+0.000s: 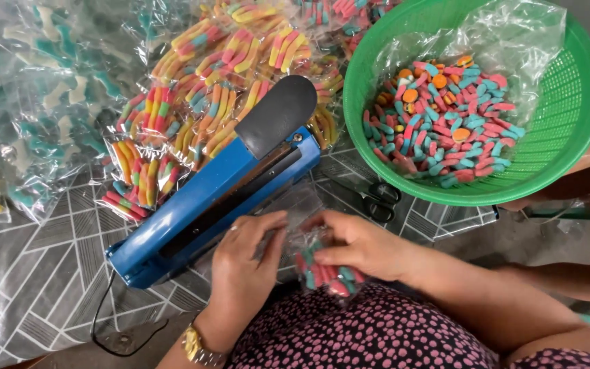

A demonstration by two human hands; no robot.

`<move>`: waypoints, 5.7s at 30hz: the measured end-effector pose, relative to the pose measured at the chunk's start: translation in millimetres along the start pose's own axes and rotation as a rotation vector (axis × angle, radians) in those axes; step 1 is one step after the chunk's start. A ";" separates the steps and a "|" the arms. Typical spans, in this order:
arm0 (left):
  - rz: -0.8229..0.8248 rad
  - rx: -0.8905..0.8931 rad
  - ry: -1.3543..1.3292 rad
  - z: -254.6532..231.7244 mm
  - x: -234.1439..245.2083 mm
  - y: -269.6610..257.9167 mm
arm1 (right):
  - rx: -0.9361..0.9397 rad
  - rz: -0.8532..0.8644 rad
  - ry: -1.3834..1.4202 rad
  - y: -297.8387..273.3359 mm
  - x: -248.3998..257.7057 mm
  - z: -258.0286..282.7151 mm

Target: Packaging gummy worm candies into small plastic bags and sealing them with a manual heat sealer.

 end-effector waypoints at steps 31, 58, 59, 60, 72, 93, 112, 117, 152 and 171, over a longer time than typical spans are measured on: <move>0.223 0.074 -0.101 20.8 30.2 -34.8 | 0.570 -0.353 -1.070 -51.3 34.1 125.1; -0.178 -0.374 0.664 24.2 -9.0 -59.5 | 0.650 -0.373 -1.193 -20.1 10.5 28.9; -0.147 -0.390 0.633 20.8 -10.6 -58.0 | 0.720 -0.363 -1.234 -18.0 -1.6 43.1; -0.115 -0.409 0.600 17.3 -12.9 -56.8 | 0.787 -0.355 -1.275 -17.1 -13.6 56.3; 0.121 0.436 -0.829 23.4 7.9 -24.1 | 0.289 -0.217 -0.652 -6.7 10.9 41.8; 0.063 0.308 -0.339 12.7 -5.3 -10.5 | 0.469 -0.287 -0.778 -14.5 -1.1 56.7; 0.289 0.296 -0.322 9.7 -24.5 -9.2 | 0.842 -0.406 -1.036 -27.9 -22.6 93.5; 0.248 0.123 -0.151 5.7 -18.5 -11.4 | 0.754 -0.274 -0.939 -22.2 -18.8 81.6; 0.158 0.157 -0.235 22.2 -6.3 -24.0 | -0.161 -0.732 -1.238 -48.2 226.5 157.1; 0.151 0.257 -0.500 23.7 -9.6 -8.4 | 0.440 -0.343 -1.064 -48.6 43.2 181.4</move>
Point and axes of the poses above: each hand's wrist, its own y-axis towards the middle knuckle, its own x-axis out of the back of the hand, z = x × y, the point moved 9 cm from there along y, towards the middle knuckle, and after that the axes turned 4 degrees about x, right-handed, at the moved point
